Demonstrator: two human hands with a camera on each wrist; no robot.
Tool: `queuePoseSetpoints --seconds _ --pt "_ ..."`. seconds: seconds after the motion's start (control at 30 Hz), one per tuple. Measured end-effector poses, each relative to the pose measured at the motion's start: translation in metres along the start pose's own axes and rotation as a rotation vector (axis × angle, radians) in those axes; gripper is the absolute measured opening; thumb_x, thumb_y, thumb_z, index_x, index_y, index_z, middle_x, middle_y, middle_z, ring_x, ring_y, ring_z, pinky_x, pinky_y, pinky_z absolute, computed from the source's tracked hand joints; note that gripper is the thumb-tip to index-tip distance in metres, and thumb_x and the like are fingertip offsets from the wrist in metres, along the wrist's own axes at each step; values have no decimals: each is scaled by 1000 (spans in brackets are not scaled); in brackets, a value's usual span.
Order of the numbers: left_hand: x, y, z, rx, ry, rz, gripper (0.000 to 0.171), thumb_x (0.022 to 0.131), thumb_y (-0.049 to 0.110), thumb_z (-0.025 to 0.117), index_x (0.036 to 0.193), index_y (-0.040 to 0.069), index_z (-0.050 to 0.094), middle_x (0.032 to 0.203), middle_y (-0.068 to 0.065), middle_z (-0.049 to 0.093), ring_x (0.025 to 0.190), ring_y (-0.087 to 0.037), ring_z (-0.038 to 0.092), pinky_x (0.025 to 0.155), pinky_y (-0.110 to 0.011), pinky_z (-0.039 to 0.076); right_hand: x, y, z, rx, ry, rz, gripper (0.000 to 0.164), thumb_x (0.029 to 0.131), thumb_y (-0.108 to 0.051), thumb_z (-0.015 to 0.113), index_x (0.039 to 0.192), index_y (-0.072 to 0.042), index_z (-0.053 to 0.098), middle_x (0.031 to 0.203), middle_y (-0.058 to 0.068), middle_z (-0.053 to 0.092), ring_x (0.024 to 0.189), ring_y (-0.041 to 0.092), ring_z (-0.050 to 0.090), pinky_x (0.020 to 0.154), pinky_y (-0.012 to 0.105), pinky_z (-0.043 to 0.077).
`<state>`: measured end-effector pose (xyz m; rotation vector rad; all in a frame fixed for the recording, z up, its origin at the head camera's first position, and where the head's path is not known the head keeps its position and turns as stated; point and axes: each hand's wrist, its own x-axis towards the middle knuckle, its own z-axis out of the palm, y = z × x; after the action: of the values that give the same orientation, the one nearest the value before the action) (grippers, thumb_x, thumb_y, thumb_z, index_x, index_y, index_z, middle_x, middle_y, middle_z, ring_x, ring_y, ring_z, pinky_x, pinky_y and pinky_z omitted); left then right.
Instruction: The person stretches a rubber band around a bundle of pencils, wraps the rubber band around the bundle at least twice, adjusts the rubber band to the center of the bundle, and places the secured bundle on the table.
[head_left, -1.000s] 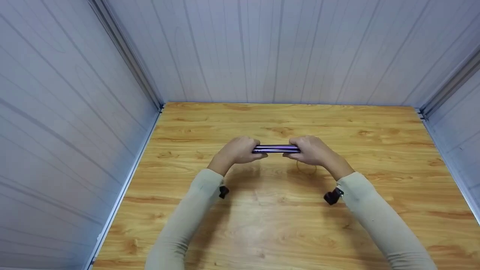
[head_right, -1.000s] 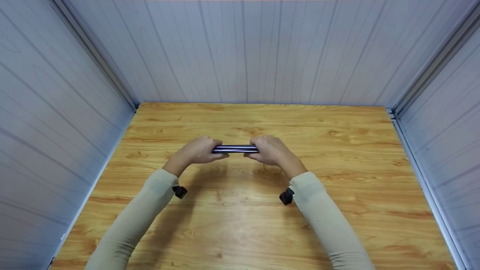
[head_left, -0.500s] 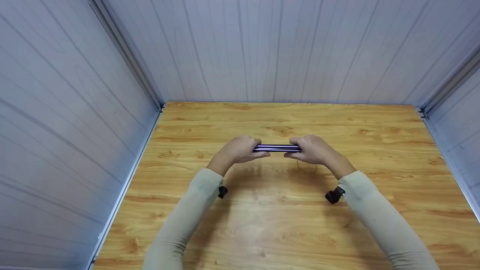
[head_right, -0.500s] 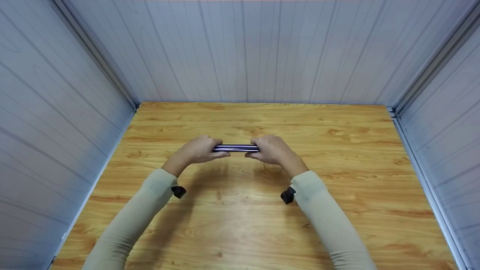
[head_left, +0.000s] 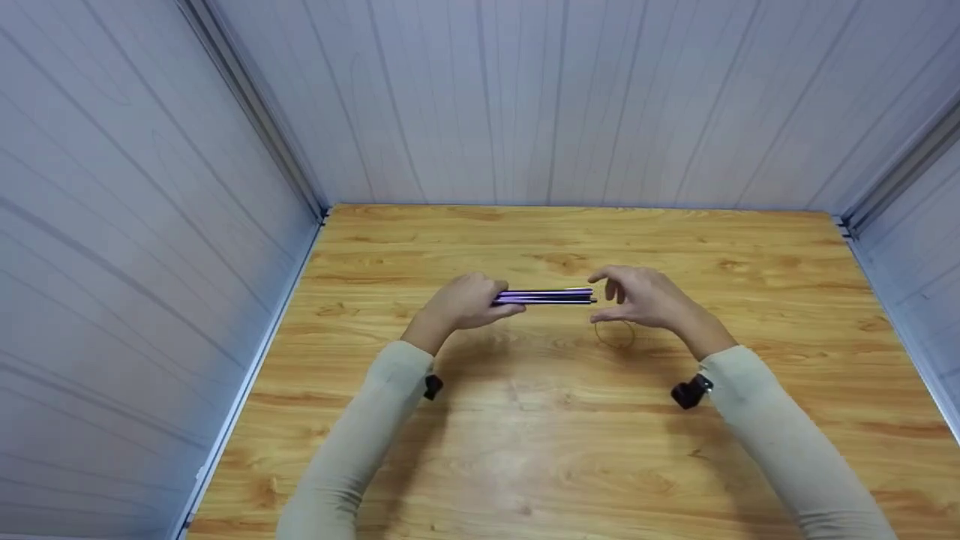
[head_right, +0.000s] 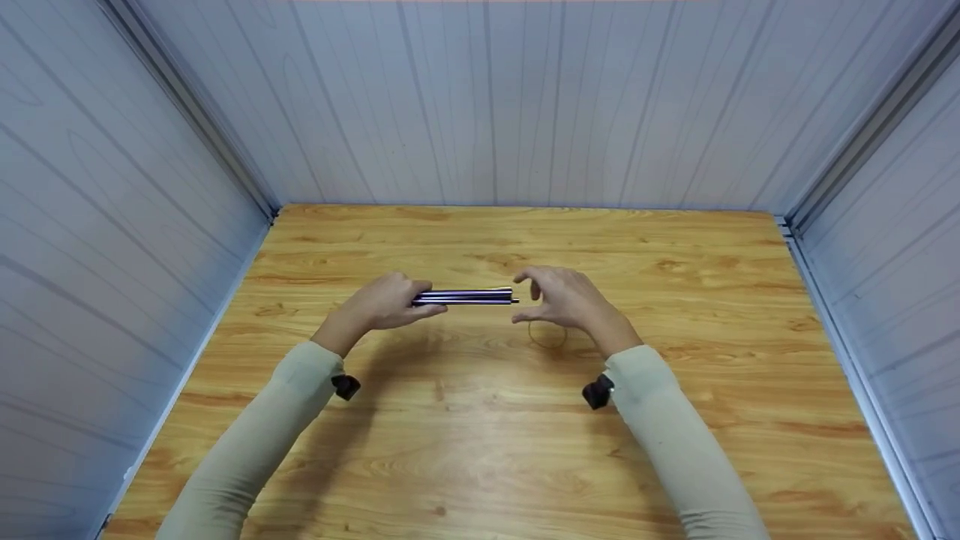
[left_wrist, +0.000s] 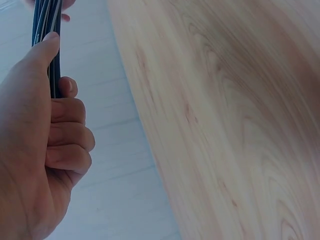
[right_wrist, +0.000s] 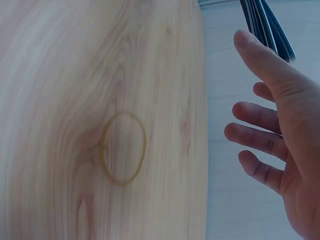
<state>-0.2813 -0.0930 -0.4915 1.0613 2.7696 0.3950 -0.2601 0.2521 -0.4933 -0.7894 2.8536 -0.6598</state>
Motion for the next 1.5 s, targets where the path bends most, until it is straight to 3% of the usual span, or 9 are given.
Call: queuePoseSetpoints --seconds 0.17,0.3,0.57,0.77,0.9,1.13,1.3,1.43,1.5 --pt "-5 -7 -2 -20 10 -20 47 114 52 63 91 11 61 75 5 45 68 -13 43 68 -32 39 -10 17 -3 4 9 7 63 98 -41 90 145 -6 69 119 18 79 106 35 75 91 57 61" --pt "-6 -8 -2 -27 0 -14 46 115 51 60 95 10 63 76 4 46 68 -13 43 68 -32 38 -13 24 0 56 58 -25 50 103 -31 86 144 -7 70 127 20 77 115 39 74 93 58 60" --pt "-7 -6 -1 -50 1 -30 45 115 49 61 97 8 66 76 4 48 67 -12 44 66 -30 38 -9 17 11 123 201 -193 13 104 -11 81 116 -6 83 107 11 80 95 27 74 80 46 60" --pt "-4 -2 0 -36 10 1 44 115 48 61 94 9 63 74 5 45 67 -12 42 67 -31 38 -4 11 17 160 307 -295 5 101 -2 82 102 -7 84 96 9 81 82 17 71 70 36 57" --pt "-2 -1 0 -50 20 -4 43 114 47 62 90 12 60 72 6 44 65 -11 41 65 -29 37 -3 8 19 168 347 -293 7 99 0 83 99 -7 83 93 8 80 82 19 73 70 27 54" --pt "-1 -3 -3 -65 17 -8 44 114 48 63 90 11 61 72 6 45 64 -11 41 64 -29 36 -2 7 24 194 367 -269 7 100 2 81 102 -5 83 94 10 81 83 22 76 69 29 59" --pt "-3 -7 -5 -68 16 -28 43 114 48 62 93 10 64 74 5 47 66 -12 43 65 -30 37 -9 -3 29 415 395 -121 24 110 1 68 131 3 78 126 21 83 112 17 80 90 17 61" --pt "-3 -10 -7 -77 17 -42 43 114 48 62 93 10 64 74 5 47 65 -11 43 64 -29 37 -17 -17 34 739 441 -7 46 113 5 55 158 13 54 161 32 61 146 11 64 112 11 52" --pt "-4 -11 -8 -70 22 -41 43 114 47 62 92 10 64 74 6 46 65 -11 43 64 -29 37 -19 -24 37 856 448 11 52 113 8 52 164 16 42 170 35 47 158 22 53 119 12 48"
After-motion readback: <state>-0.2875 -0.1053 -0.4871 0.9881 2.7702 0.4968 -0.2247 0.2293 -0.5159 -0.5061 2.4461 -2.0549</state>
